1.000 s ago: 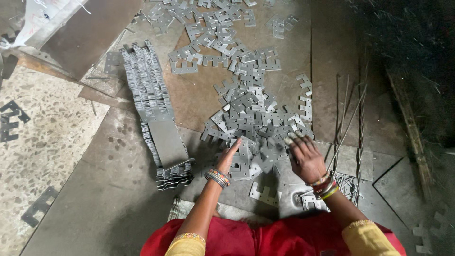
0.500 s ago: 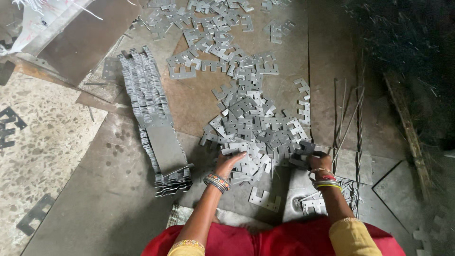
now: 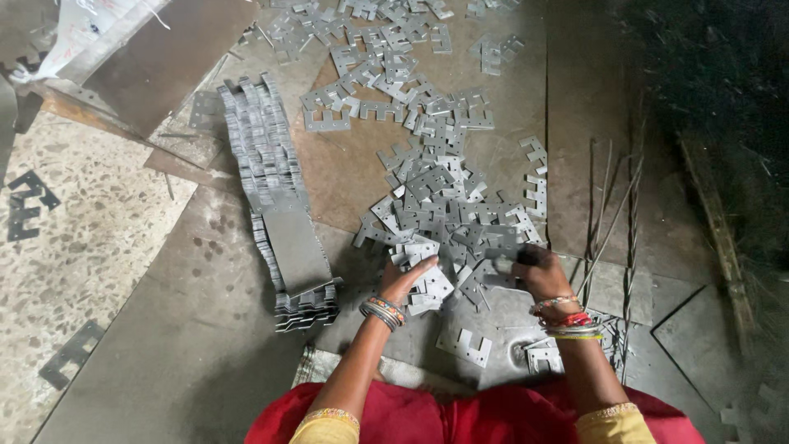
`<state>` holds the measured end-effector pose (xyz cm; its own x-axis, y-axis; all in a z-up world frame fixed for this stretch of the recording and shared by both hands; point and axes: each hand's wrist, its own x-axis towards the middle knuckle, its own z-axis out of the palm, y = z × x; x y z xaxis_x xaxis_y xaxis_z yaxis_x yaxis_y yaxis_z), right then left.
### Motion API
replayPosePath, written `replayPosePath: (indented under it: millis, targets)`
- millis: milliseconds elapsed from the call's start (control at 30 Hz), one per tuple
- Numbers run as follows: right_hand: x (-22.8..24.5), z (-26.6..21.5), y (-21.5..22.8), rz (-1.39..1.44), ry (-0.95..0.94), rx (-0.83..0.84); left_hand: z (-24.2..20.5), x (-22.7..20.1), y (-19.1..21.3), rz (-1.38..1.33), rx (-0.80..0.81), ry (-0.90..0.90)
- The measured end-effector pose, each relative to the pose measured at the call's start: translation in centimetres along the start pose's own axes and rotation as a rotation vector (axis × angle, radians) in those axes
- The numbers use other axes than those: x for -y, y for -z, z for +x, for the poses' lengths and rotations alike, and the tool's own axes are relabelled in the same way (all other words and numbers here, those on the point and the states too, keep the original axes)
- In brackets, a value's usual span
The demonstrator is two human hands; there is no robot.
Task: The person sits on the floor and repeatedly picks up small metal brackets from a scattered pile, aligns them, and places them into a neat stack. The person occasionally lifts and repositions the stack to continue adding more brackets.
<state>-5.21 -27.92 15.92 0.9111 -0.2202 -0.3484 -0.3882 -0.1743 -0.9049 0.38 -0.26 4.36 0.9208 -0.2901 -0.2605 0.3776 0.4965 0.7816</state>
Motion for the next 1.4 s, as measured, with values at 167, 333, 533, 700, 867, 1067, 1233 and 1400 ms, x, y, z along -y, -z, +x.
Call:
replayPosePath:
  millis: [167, 333, 533, 700, 867, 1067, 1233, 1400]
  targets:
    - [-1.1, 0.5, -3.8, -0.266, 0.068, -0.007, 0.2, 1.1, 0.4, -0.012, 0.025, -0.019]
    - [-5.9, 1.1, -4.1, -1.48, 0.892, -0.223, -0.7, 0.5, 0.8, 0.165, -0.015, -0.095]
    - [-2.2, 1.0, -1.2, -1.614, 0.206, 0.307, -0.8, -0.7, -0.4, 0.096, 0.026, -0.069]
    - [2.3, -2.4, -1.1, -1.281, 0.926, 0.066, -0.4, -0.3, 0.5, 0.103, -0.065, 0.028]
    - [2.7, 2.9, -1.9, -1.122, 0.905, -0.029, -0.5, 0.0, 0.6, -0.362, 0.063, 0.364]
    - [-0.2, 15.8, -2.9, -1.369, 0.602, 0.002, -1.3, -1.4, 0.4, -0.09, 0.058, 0.167]
    - [-1.5, 18.9, -1.5, -1.579, 0.176, 0.206, -0.1, -0.8, 1.2, 0.081, -0.074, 0.023]
    - [-1.9, 14.2, 0.5, -1.56, 0.418, 0.234, 0.0, 1.2, 2.5, 0.045, -0.109, 0.038]
